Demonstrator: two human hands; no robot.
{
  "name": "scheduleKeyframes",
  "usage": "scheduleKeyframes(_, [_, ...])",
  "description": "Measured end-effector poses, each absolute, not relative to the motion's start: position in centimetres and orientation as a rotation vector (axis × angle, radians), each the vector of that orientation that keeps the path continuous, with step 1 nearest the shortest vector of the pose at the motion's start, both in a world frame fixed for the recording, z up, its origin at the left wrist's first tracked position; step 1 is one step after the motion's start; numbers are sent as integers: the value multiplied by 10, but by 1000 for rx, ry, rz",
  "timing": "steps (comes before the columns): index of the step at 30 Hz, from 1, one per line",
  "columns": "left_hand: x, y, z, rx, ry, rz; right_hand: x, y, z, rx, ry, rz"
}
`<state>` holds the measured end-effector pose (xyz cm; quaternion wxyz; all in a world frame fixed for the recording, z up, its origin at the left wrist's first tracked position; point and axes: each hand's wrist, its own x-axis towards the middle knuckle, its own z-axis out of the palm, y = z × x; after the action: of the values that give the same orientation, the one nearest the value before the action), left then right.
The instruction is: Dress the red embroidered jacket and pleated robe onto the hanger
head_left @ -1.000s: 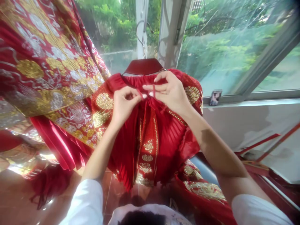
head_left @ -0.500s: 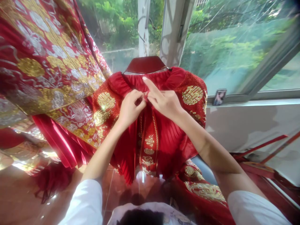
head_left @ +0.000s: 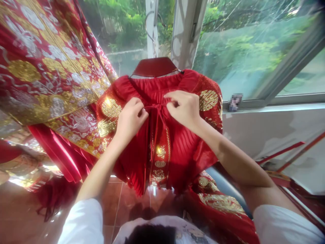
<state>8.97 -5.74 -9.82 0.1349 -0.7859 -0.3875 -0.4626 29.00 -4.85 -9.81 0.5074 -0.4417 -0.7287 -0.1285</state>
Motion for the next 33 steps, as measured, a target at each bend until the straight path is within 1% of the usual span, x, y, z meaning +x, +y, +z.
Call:
scheduleKeyframes(2, [92, -57, -97, -2400, -1105, -1613, 287, -50, -96, -1055, -1749, -255])
scheduleKeyframes(3, [94, -56, -96, -2469, -1108, -1762, 285, -52, -95, -1034, -1739, -173])
scheduleKeyframes(5, [99, -54, -93, -2605, -1124, -2020, 282, -54, -91, -976, -1705, 97])
scheduleKeyframes(7, [104, -52, -90, -2695, -1125, -2202, 280, -56, -88, -929, -1660, 399])
scheduleKeyframes(9, [106, -49, -86, -2738, -1128, -2307, 282, -57, -85, -911, -1636, 562])
scheduleKeyframes(11, [103, -47, -82, -2786, -1140, -2305, 288, -59, -80, -923, -1677, 513])
scheduleKeyframes(15, [91, -51, -76, -2893, -1173, -2092, 303, -67, -71, -1015, -1823, 233])
scheduleKeyframes(17, [88, -54, -75, -2912, -1181, -2040, 305, -69, -70, -950, -1826, 186])
scheduleKeyframes(19, [87, -54, -76, -2914, -1171, -2064, 305, -68, -72, -816, -1789, 250])
scheduleKeyframes(21, [88, -53, -77, -2909, -1147, -2118, 306, -63, -75, -724, -1746, 381])
scheduleKeyframes(23, [88, -51, -78, -2901, -1149, -2142, 308, -59, -75, -737, -1744, 469])
scheduleKeyframes(27, [88, -52, -78, -2891, -1188, -2095, 316, -56, -69, -803, -1803, 495])
scheduleKeyframes(31, [86, -51, -77, -2864, -1163, -2081, 316, -59, -69, -464, -1670, 674])
scheduleKeyframes(33, [85, -48, -79, -2842, -1166, -2064, 318, -59, -72, -467, -1625, 689])
